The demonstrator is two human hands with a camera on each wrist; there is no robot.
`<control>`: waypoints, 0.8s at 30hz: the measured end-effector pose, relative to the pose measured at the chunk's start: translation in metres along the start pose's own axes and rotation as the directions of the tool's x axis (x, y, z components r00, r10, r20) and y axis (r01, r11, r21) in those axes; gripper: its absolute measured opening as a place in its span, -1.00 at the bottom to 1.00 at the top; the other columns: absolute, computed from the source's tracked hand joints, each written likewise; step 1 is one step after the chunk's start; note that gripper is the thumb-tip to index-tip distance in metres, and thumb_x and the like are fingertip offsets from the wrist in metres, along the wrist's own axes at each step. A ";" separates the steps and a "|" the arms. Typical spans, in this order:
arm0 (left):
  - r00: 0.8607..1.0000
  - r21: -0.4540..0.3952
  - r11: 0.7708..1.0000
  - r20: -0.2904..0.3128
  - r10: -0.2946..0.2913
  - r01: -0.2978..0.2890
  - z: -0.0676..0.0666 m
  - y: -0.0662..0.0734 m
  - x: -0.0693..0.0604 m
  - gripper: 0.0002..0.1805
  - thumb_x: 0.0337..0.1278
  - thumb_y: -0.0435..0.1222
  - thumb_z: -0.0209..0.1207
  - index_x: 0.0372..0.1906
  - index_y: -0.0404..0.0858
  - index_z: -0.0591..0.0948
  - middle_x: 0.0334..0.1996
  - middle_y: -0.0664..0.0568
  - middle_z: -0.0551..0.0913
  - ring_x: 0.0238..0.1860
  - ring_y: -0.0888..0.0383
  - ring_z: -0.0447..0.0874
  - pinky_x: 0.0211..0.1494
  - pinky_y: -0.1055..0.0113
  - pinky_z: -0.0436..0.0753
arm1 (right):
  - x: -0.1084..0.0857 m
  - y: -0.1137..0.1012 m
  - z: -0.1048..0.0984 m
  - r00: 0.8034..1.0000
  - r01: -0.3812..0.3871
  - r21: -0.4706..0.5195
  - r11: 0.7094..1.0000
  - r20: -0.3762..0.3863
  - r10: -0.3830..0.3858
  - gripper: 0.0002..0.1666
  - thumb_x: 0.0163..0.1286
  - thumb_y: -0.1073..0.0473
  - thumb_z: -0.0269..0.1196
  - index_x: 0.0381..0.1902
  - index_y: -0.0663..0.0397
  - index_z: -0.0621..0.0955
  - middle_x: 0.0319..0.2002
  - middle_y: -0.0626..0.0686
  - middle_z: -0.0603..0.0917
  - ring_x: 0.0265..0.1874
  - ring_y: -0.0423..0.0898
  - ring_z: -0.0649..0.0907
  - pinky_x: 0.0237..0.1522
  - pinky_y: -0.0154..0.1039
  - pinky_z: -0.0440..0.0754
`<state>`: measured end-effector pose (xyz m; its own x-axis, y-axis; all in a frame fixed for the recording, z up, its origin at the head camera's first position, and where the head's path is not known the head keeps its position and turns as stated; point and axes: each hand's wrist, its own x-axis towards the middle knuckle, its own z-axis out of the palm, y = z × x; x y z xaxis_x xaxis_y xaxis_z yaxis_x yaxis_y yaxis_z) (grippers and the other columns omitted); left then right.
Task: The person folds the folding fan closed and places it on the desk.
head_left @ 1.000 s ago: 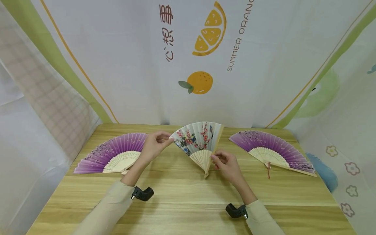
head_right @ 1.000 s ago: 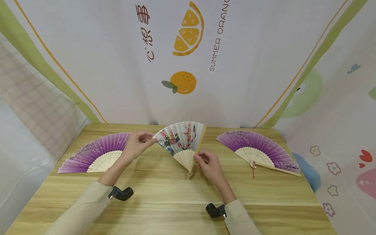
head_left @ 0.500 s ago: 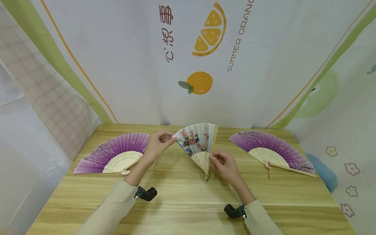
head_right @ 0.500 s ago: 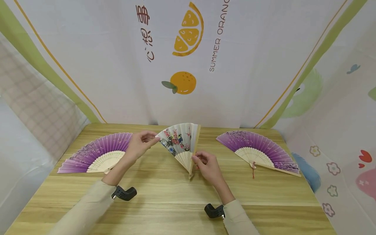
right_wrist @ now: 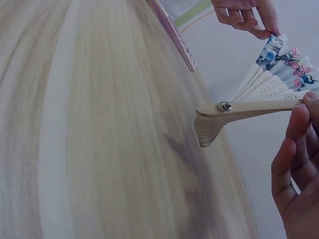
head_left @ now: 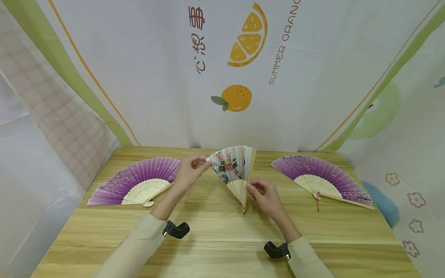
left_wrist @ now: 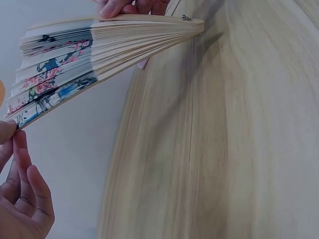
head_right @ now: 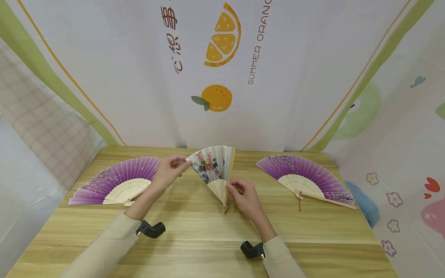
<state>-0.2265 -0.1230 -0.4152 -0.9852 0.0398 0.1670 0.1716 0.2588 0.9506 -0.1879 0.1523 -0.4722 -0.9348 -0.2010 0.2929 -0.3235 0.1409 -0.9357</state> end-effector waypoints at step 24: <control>1.000 -0.049 0.999 0.021 -0.010 0.011 0.014 -0.002 0.003 -0.78 0.30 -0.31 0.35 -0.14 -0.42 0.67 -0.25 -0.13 0.74 -0.36 0.21 0.64 -0.29 0.38 0.61 | 0.000 -0.002 0.004 1.000 -0.002 0.004 1.000 0.030 0.002 -0.92 0.47 0.43 0.22 -0.23 0.42 0.64 -0.42 0.29 0.62 -0.56 0.11 0.59 -0.50 -0.16 0.63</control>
<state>-0.2299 -0.1094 -0.4201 -0.9867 0.0573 0.1519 0.1607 0.2116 0.9640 -0.1870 0.1483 -0.4714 -0.9305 -0.2300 0.2850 -0.3209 0.1370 -0.9371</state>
